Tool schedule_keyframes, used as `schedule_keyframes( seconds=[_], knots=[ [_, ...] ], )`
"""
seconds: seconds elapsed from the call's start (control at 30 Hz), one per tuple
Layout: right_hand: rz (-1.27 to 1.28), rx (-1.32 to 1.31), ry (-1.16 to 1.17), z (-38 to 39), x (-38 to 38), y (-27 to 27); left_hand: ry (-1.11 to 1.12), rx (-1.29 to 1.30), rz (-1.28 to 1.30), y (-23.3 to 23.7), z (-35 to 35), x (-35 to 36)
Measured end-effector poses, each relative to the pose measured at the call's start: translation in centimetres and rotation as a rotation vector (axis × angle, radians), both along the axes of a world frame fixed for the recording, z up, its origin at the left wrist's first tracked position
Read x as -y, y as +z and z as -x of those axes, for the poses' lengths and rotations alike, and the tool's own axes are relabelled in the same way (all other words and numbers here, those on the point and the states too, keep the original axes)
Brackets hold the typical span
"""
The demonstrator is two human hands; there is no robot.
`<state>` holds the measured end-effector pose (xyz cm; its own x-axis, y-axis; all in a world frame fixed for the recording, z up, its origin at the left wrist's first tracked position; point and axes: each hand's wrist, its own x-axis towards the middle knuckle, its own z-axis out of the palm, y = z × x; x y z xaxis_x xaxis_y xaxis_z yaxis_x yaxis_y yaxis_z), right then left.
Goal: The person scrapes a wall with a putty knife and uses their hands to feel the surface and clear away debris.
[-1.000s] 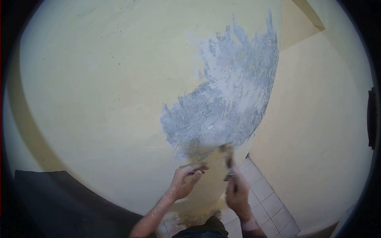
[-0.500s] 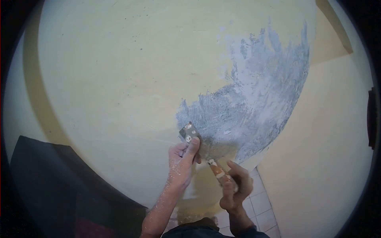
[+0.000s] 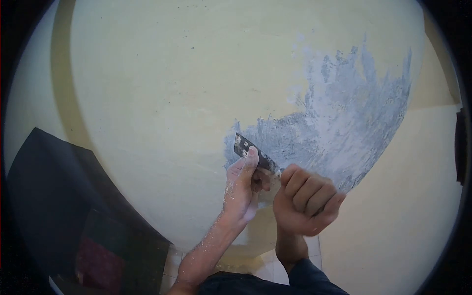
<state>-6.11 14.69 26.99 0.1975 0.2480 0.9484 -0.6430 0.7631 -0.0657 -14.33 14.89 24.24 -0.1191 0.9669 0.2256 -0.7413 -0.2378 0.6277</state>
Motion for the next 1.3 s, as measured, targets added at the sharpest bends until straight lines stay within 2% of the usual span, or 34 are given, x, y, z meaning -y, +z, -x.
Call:
schedule_keyframes(
  seconds=[0.2, 0.37, 0.43, 0.47, 0.6, 0.67, 0.7, 0.73, 0.8, 0.87, 0.9, 1.0, 1.1, 1.2, 1.3],
  knots=[
    [0.058, 0.013, -0.265, 1.3, 1.5, -0.5, 0.015, 0.146, 0.06, 0.9, -0.3, -0.4],
    [0.065, 0.05, -0.231, 1.1, 1.6, -0.7, 0.113, 0.032, 0.096, 1.7, -0.1, 0.4],
    [-0.052, 0.027, -0.313, 2.6, 1.6, -0.7, 0.042, 0.078, 0.093, 0.6, 0.6, -0.2],
    [-0.076, 0.052, -0.317, 2.3, 1.5, -0.7, 0.008, 0.094, 0.094, 0.1, 0.8, -0.3],
    [-0.108, 0.158, -0.267, 0.1, 0.8, -0.5, 0.13, 0.027, 0.122, 1.6, -0.2, 0.3],
    [-0.159, 0.1, -0.286, 1.4, 1.0, -0.4, 0.124, 0.034, 0.124, 1.4, -0.2, 0.1],
    [-0.188, 0.079, -0.293, 1.8, 1.0, -0.4, 0.036, 0.123, 0.093, 1.7, -0.2, 0.4],
    [-0.218, 0.057, -0.3, 2.2, 1.0, -0.4, 0.073, 0.132, 0.139, 2.4, -0.5, 0.6],
    [-0.222, 0.19, -0.313, 0.8, 1.3, -0.3, 0.153, 0.16, 0.223, 3.6, -1.2, 0.9],
    [-0.26, 0.315, -0.31, -0.1, 1.0, 0.4, 0.115, 0.088, 0.172, 1.4, -0.5, 0.1],
    [-0.247, 0.317, -0.304, 0.0, 1.0, 0.5, 0.096, 0.056, 0.15, 1.1, -0.3, 0.0],
    [-0.16, 0.199, -0.28, 1.2, 1.3, 0.3, -0.019, 0.207, 0.082, 1.3, 0.1, 0.3],
    [-0.137, 0.079, -0.196, 0.8, 0.4, -0.3, 0.102, 0.153, 0.127, 1.4, -0.7, 0.0],
    [-0.135, 0.134, -0.252, 1.9, 1.2, 0.4, 0.087, 0.194, 0.138, 1.4, 0.1, -0.1],
    [-0.07, 0.084, -0.213, 0.8, 1.0, 0.4, 0.077, 0.195, 0.131, 1.4, -0.4, 0.1]
  ],
)
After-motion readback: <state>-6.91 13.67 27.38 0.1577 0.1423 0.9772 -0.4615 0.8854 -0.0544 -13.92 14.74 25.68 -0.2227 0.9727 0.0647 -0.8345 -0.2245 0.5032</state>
